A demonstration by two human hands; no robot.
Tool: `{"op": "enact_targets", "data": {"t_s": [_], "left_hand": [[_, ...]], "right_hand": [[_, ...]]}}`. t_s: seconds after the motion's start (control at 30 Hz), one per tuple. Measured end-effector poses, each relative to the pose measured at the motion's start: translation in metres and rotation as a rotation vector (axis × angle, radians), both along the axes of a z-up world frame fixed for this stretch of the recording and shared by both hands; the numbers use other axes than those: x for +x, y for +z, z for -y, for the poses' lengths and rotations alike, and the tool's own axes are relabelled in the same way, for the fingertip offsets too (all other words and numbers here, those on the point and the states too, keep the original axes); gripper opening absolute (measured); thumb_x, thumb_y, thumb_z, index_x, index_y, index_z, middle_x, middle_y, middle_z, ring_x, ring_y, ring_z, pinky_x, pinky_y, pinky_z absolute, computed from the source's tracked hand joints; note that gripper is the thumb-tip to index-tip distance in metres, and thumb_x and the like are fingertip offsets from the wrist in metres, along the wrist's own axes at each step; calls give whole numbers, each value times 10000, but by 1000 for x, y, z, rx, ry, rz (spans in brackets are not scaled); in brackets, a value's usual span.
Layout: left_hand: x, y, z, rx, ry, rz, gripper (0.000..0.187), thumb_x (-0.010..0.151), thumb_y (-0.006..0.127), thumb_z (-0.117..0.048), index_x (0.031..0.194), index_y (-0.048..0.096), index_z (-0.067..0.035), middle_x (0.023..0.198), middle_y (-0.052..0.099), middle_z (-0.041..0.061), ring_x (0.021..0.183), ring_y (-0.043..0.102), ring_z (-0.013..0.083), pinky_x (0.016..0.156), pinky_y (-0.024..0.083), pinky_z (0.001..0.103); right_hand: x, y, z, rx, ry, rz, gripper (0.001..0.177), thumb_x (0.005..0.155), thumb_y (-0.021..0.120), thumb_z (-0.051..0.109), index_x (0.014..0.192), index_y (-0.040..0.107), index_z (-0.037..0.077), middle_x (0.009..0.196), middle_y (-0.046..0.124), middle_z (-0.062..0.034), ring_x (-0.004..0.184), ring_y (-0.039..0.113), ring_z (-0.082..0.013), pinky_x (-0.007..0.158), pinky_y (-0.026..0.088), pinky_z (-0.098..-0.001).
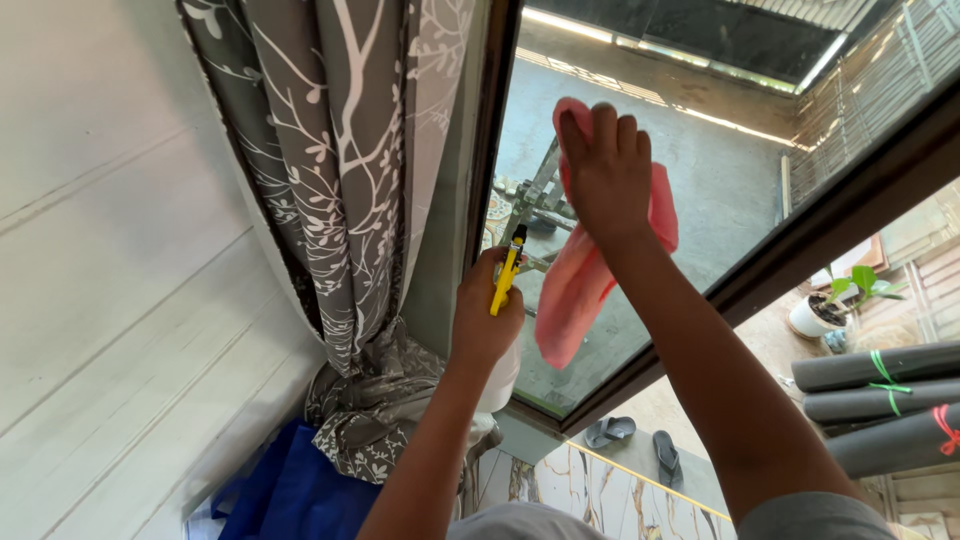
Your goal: The person cleans a glass door by spraying liquid from a spray bottle and wiping the surface with a cloth.
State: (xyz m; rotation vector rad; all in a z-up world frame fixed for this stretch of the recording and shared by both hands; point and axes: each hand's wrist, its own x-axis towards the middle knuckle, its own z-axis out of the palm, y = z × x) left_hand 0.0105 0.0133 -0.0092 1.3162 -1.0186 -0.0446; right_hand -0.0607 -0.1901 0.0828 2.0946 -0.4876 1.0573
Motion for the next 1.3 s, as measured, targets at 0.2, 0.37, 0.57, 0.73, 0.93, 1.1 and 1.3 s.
{"op": "enact_targets", "data": {"t_s": [0.2, 0.37, 0.57, 0.73, 0.93, 1.1, 1.3], "left_hand": [[4, 7, -2, 75, -15, -85, 459, 803, 536, 47, 1236, 613, -85, 1082, 742, 136, 866, 727, 337, 742, 559, 393], [4, 6, 2, -12, -1, -13, 467, 806, 557, 50, 1256, 596, -68, 1082, 726, 153, 906, 722, 340, 759, 560, 387], [2, 9, -3, 69, -2, -108, 445, 804, 523, 57, 1217, 623, -75, 1051, 738, 153, 862, 733, 333, 743, 564, 395], [3, 8, -7, -31, -4, -11, 432, 806, 548, 69, 1220, 604, -41, 1106, 735, 161, 993, 733, 349, 830, 572, 391], [7, 7, -17, -59, 15, -6, 448, 796, 532, 79, 1223, 614, -25, 1111, 730, 171, 1027, 733, 349, 857, 572, 385], [8, 8, -24, 3, 17, -67, 431, 795, 548, 72, 1208, 625, -24, 1082, 734, 166, 969, 743, 328, 833, 569, 375], [8, 8, -30, 11, 7, -93, 444, 793, 535, 67, 1220, 616, -24, 1082, 737, 165, 945, 743, 328, 826, 572, 375]], "right_hand": [[12, -36, -16, -95, 128, -287, 242, 1012, 606, 179, 1238, 613, 93, 1163, 551, -99, 976, 563, -268, 793, 487, -404], [14, 1, -5, 0, 33, -123, 300, 1002, 604, 166, 1299, 616, 129, 1061, 531, -97, 908, 556, -273, 757, 491, -422], [18, -25, -13, -42, 78, -218, 300, 968, 604, 141, 1266, 605, 109, 1087, 545, -112, 930, 566, -281, 749, 498, -423], [24, -4, -5, -7, 50, -159, 293, 1046, 630, 133, 1337, 612, 107, 1053, 522, -91, 897, 542, -263, 741, 490, -415], [36, -35, -16, -39, 35, -254, 355, 974, 655, 148, 1324, 611, 111, 1010, 508, -82, 892, 533, -258, 743, 489, -419], [44, -16, -6, 23, 21, -161, 430, 945, 632, 142, 1374, 612, 113, 1056, 515, -87, 896, 533, -275, 742, 485, -430], [47, -32, -19, -81, 58, -220, 360, 941, 649, 148, 1299, 643, 109, 1055, 508, -84, 920, 533, -259, 753, 482, -407]]}}
